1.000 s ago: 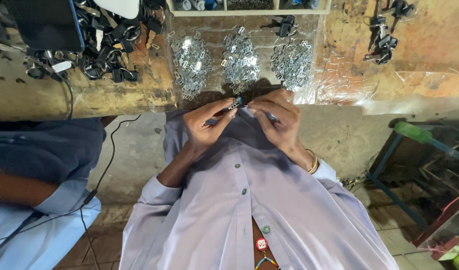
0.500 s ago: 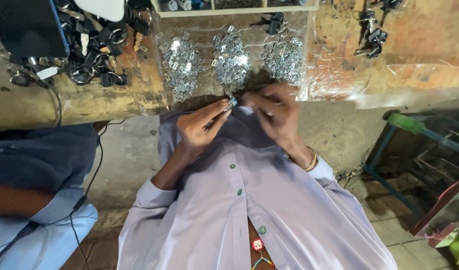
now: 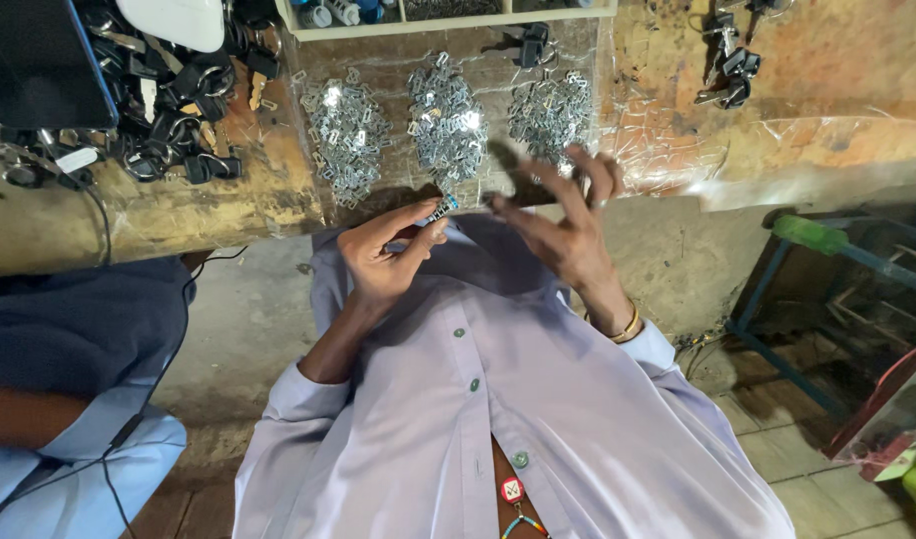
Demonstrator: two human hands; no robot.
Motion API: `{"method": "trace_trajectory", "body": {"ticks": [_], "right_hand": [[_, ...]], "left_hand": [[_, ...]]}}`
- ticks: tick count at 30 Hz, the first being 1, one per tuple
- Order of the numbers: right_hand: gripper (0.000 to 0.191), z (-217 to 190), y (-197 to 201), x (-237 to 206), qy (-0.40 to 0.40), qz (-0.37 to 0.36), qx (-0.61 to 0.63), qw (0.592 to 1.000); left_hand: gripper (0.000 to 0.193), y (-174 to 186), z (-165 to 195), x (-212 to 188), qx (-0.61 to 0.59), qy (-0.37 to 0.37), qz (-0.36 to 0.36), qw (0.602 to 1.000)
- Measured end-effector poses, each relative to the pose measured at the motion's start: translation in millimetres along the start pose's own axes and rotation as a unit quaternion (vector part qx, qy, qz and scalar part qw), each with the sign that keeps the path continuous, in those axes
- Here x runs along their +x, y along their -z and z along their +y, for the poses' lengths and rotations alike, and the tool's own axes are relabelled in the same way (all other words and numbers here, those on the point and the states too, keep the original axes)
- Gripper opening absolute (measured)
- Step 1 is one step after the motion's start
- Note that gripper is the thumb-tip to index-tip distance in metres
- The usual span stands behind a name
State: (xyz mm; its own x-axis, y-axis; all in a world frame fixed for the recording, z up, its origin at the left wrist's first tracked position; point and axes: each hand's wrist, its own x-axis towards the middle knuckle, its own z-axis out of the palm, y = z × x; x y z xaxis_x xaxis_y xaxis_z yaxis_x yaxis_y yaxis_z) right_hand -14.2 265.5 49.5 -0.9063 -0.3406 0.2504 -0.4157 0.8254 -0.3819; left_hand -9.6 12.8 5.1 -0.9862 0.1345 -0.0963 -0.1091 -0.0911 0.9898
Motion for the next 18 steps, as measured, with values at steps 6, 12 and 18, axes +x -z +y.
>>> {"method": "trace_trajectory", "body": {"ticks": [6, 12, 18], "right_hand": [[0.023, -15.7, -19.8, -2.3, -0.014, -0.004, 0.156, 0.988], [0.029, -41.2, -23.7, 14.3, -0.118, -0.04, 0.248, 0.961], [0.024, -49.5, -25.3, 19.8, -0.175, -0.026, 0.193, 0.965]], "left_hand": [[0.028, -2.0, 1.3, -1.0, 0.004, 0.008, 0.011, 1.0], [0.026, -2.9, 5.2, 0.6, 0.097, -0.07, 0.019, 0.993], [0.026, -2.9, 6.8, 1.8, 0.211, -0.136, 0.006, 0.968]]}}
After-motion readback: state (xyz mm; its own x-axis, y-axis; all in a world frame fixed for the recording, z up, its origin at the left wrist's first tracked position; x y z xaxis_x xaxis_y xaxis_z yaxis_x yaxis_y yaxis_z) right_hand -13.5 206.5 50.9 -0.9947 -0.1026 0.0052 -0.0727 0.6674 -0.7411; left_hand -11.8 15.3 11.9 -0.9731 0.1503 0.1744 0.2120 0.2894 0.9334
